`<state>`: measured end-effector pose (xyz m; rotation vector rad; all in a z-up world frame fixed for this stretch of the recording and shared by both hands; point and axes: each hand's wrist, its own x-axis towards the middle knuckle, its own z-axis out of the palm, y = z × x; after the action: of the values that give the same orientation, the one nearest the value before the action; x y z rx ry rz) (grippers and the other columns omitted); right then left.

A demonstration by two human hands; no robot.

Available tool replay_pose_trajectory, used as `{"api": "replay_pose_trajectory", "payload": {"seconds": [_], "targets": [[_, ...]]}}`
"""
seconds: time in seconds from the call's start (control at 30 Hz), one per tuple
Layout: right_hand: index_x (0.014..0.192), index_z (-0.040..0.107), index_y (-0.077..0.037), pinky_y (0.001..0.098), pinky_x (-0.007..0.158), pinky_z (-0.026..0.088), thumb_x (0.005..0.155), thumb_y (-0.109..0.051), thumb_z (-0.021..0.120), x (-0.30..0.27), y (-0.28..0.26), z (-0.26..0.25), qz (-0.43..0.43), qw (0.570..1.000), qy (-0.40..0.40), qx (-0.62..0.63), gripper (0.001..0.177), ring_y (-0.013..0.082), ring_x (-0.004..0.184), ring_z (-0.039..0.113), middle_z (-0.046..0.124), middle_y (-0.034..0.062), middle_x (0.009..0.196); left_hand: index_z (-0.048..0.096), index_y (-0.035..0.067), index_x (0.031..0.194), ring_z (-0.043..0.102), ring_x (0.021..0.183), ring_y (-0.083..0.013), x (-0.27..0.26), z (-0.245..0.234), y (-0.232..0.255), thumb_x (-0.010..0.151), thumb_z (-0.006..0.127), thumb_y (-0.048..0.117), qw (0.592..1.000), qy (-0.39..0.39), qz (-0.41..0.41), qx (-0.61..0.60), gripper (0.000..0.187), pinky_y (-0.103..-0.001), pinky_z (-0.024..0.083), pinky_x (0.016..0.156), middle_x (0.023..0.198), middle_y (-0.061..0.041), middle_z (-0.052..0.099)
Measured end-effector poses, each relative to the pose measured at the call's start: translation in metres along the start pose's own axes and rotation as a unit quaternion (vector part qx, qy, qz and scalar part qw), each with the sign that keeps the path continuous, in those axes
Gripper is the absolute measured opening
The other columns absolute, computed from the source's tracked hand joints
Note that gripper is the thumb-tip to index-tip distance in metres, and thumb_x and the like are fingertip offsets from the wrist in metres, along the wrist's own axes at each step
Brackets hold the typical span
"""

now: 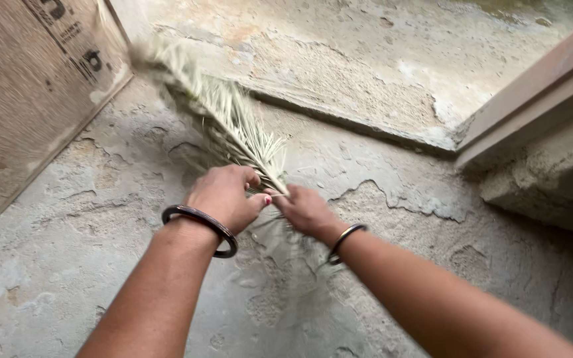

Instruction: The person gathers dried grass stems into a bundle, aligns them by tapping them on the floor, and binds the bundle together using white cord. They manipulate the bundle by hand to create a cohesive broom shape, securing it at multiple points.

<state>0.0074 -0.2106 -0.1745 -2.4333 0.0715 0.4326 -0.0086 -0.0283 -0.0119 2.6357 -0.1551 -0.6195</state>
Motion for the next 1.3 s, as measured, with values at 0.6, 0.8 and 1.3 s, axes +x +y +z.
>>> {"api": "replay_pose_trajectory", "payload": {"seconds": [0.6, 0.8, 1.3], "targets": [[0.105, 0.060, -0.013, 0.0408, 0.063, 0.054, 0.096, -0.058, 0.049, 0.034, 0.163, -0.134, -0.180, 0.926, -0.165, -0.289, 0.048, 0.0231, 0.065, 0.065, 0.070, 0.0100, 0.073, 0.070, 0.019, 0.125, 0.068, 0.111, -0.0312, 0.002, 0.022, 0.057, 0.091, 0.072, 0.035, 0.999, 0.018, -0.018, -0.045, 0.038, -0.043, 0.054, 0.098, 0.118, -0.014, 0.073], [0.105, 0.061, -0.013, 0.0366, 0.061, 0.056, 0.100, -0.043, 0.053, 0.051, 0.182, -0.121, -0.075, 0.952, -0.094, -0.280, 0.031, 0.0221, 0.065, 0.065, 0.071, 0.0078, 0.078, 0.070, 0.019, 0.120, 0.073, 0.107, -0.0243, 0.011, 0.038, 0.047, 0.088, 0.069, 0.031, 0.993, 0.098, -0.045, -0.048, 0.034, -0.039, 0.056, 0.096, 0.116, -0.007, 0.074], [0.117, 0.057, -0.002, 0.0304, 0.041, 0.041, 0.108, -0.047, 0.042, 0.074, 0.105, -0.212, -0.008, 0.971, 0.166, -0.169, 0.048, 0.0166, 0.049, 0.047, 0.061, 0.0108, 0.071, 0.070, 0.024, 0.127, 0.071, 0.108, -0.0241, 0.003, 0.038, 0.077, 0.089, 0.070, 0.032, 0.996, 0.075, -0.038, 0.006, 0.039, -0.039, 0.055, 0.098, 0.113, -0.006, 0.074]]}}
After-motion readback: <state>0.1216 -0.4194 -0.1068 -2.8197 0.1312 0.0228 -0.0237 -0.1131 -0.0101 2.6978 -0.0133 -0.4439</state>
